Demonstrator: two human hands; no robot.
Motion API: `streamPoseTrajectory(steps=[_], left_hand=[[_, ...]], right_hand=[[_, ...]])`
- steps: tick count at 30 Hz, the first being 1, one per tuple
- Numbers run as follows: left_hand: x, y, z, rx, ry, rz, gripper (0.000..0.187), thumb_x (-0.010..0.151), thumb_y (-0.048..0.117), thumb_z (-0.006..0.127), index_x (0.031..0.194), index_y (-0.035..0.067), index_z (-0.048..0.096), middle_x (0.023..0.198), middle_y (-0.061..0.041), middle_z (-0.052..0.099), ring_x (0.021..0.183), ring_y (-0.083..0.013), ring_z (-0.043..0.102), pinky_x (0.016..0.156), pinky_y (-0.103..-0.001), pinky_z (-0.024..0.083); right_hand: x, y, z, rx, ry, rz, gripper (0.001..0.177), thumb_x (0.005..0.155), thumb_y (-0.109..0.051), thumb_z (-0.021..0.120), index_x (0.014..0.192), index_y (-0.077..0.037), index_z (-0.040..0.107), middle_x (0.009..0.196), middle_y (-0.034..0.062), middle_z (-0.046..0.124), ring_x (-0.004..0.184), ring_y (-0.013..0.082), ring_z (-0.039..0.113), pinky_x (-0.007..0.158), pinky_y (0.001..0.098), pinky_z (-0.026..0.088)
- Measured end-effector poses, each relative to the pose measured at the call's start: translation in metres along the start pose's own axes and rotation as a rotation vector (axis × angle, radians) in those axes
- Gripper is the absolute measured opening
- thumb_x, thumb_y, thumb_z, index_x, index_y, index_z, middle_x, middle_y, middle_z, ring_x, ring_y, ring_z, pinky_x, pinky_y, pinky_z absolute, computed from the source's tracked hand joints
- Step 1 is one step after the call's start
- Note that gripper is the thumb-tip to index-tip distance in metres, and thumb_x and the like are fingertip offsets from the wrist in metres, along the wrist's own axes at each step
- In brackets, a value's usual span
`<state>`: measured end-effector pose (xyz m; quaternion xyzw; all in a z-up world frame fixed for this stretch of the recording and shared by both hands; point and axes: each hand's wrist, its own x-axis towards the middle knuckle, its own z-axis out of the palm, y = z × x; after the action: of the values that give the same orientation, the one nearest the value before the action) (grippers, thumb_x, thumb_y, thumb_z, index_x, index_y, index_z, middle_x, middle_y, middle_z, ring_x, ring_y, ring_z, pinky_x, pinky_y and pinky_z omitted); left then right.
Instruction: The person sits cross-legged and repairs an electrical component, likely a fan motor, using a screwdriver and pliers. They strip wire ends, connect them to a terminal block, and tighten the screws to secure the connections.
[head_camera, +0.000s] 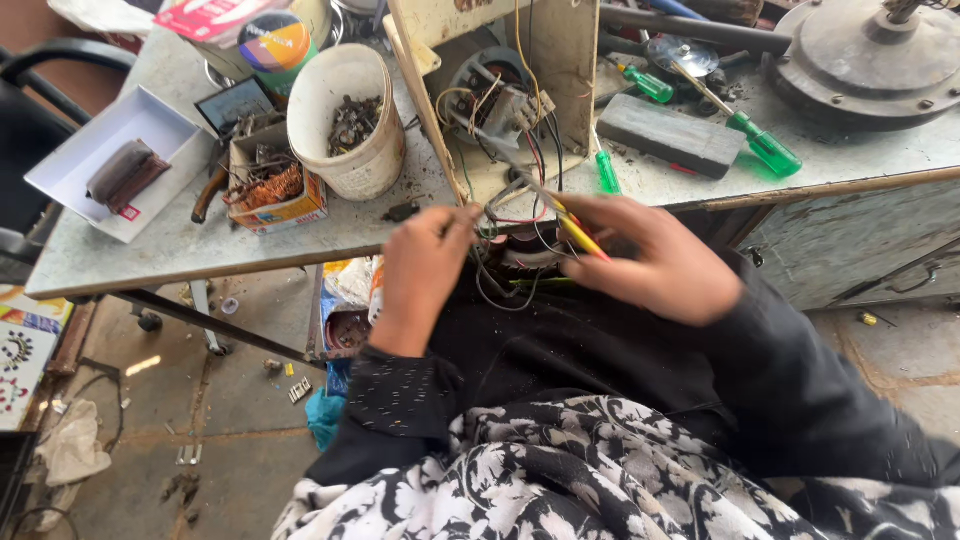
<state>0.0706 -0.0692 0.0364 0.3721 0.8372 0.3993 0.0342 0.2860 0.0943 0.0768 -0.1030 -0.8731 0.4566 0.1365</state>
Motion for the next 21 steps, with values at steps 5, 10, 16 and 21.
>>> streamPoseTrajectory(steps=[5, 10, 16, 21], left_hand=[[0.012, -0.019, 0.030, -0.301, -0.104, -0.109, 0.046, 0.097, 0.048, 0.065, 0.091, 0.004, 0.078, 0.069, -0.004, 0.075, 0.055, -0.0097, 0.065, 0.054, -0.028, 0.052], [0.022, -0.037, 0.040, -0.655, -0.171, -0.133, 0.037, 0.098, 0.040, 0.064, 0.100, 0.005, 0.076, 0.068, 0.002, 0.068, 0.054, -0.0047, 0.059, 0.049, -0.021, 0.048], [0.020, -0.040, 0.046, -0.818, -0.197, -0.154, 0.026, 0.099, 0.026, 0.066, 0.101, 0.003, 0.077, 0.069, -0.001, 0.068, 0.054, -0.0063, 0.056, 0.048, -0.022, 0.045], [0.016, -0.030, 0.045, -0.746, -0.228, -0.124, 0.030, 0.100, 0.029, 0.059, 0.099, 0.004, 0.076, 0.071, 0.001, 0.069, 0.056, -0.0043, 0.057, 0.048, -0.020, 0.046]], right_hand=[[0.061, -0.015, 0.002, -0.401, -0.018, 0.162, 0.068, 0.081, -0.054, 0.069, 0.132, -0.010, 0.067, 0.101, 0.0137, 0.074, 0.093, 0.0264, 0.070, 0.081, 0.0373, 0.052], [0.095, -0.013, 0.000, -0.324, -0.157, 0.436, 0.063, 0.081, -0.055, 0.067, 0.124, -0.009, 0.071, 0.076, 0.0099, 0.072, 0.070, 0.0237, 0.075, 0.069, 0.0362, 0.057], [0.119, -0.002, -0.012, -0.170, -0.247, 0.580, 0.056, 0.083, -0.049, 0.069, 0.117, -0.006, 0.076, 0.080, 0.0131, 0.070, 0.066, 0.0253, 0.074, 0.059, 0.0369, 0.056], [0.123, -0.010, -0.005, -0.128, -0.196, 0.544, 0.051, 0.083, -0.047, 0.069, 0.113, -0.008, 0.077, 0.087, 0.0080, 0.068, 0.072, 0.0221, 0.071, 0.055, 0.0397, 0.062]])
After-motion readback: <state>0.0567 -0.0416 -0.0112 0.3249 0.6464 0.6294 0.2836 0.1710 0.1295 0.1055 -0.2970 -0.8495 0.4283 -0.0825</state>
